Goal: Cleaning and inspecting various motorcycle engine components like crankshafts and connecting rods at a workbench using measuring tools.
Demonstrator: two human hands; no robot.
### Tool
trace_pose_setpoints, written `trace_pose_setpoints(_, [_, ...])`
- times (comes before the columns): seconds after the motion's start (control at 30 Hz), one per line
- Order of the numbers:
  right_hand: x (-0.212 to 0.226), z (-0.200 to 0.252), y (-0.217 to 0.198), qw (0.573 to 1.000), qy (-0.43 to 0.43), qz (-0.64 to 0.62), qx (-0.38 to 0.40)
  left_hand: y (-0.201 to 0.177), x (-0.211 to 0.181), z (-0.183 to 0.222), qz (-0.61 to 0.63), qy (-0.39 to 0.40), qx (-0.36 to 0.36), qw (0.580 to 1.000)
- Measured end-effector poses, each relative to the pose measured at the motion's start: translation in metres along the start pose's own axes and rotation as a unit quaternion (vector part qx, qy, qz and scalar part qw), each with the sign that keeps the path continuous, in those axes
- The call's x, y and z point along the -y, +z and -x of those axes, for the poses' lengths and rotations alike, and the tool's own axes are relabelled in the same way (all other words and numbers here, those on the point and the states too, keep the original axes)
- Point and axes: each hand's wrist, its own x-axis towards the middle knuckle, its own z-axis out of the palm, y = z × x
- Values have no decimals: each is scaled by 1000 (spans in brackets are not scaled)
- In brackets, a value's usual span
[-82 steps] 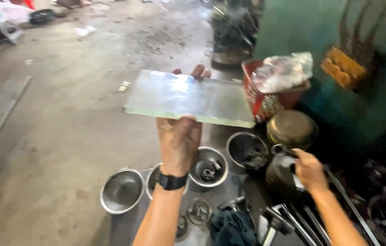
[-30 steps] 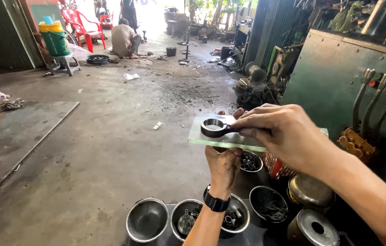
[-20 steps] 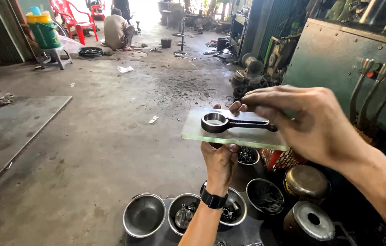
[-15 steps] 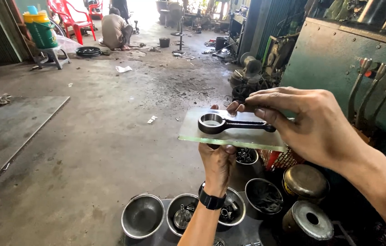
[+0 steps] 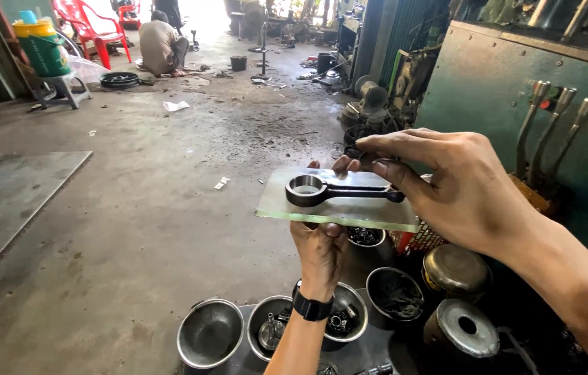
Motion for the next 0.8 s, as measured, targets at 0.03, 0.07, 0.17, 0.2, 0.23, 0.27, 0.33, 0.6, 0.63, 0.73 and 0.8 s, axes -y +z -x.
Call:
trace_pose_setpoints(0.03, [0, -1, 0, 1000, 10, -1, 6, 0, 1, 0, -1, 0, 1, 1000])
trace_pose_setpoints(0.07, [-3, 0, 0, 1000, 12, 1, 6, -1, 3, 0, 1, -2, 1, 1000])
trace_pose_setpoints(0.17, [-5, -1, 2, 999, -49, -14, -6, -12, 9, 3, 4, -4, -4, 1000])
trace_pose_setpoints(0.2, [-2, -3, 1, 999, -30, -10, 6, -20, 12, 5, -17, -22, -38, 999])
trace_pose_setpoints(0.23, [2, -5, 1, 1000, -11, -6, 18, -27, 14, 7, -38, -41, -72, 996])
trace_pose_setpoints(0.27, [1, -6, 2, 1000, -10, -5, 17, -20, 11, 5, -37, -42, -71, 996])
trace_pose_setpoints(0.33, [-1, -7, 4, 999, -10, -31, 43, -5, 6, 0, -7, -17, -16, 1000])
trace_pose_setpoints(0.6, [1, -14, 16, 993, 4, 6, 120, -45, 29, 12, -25, -37, -76, 996])
trace_pose_setpoints(0.63, [2, -15, 19, 985, 46, 22, 164, -46, 29, 13, -60, -33, -99, 993])
trace_pose_setpoints(0.73, [7, -21, 22, 990, 55, 9, 129, -27, 17, 7, -102, -59, -114, 987])
trace_pose_setpoints(0.8, [1, -19, 27, 995, 28, 9, 92, -44, 30, 8, -54, -49, -115, 991])
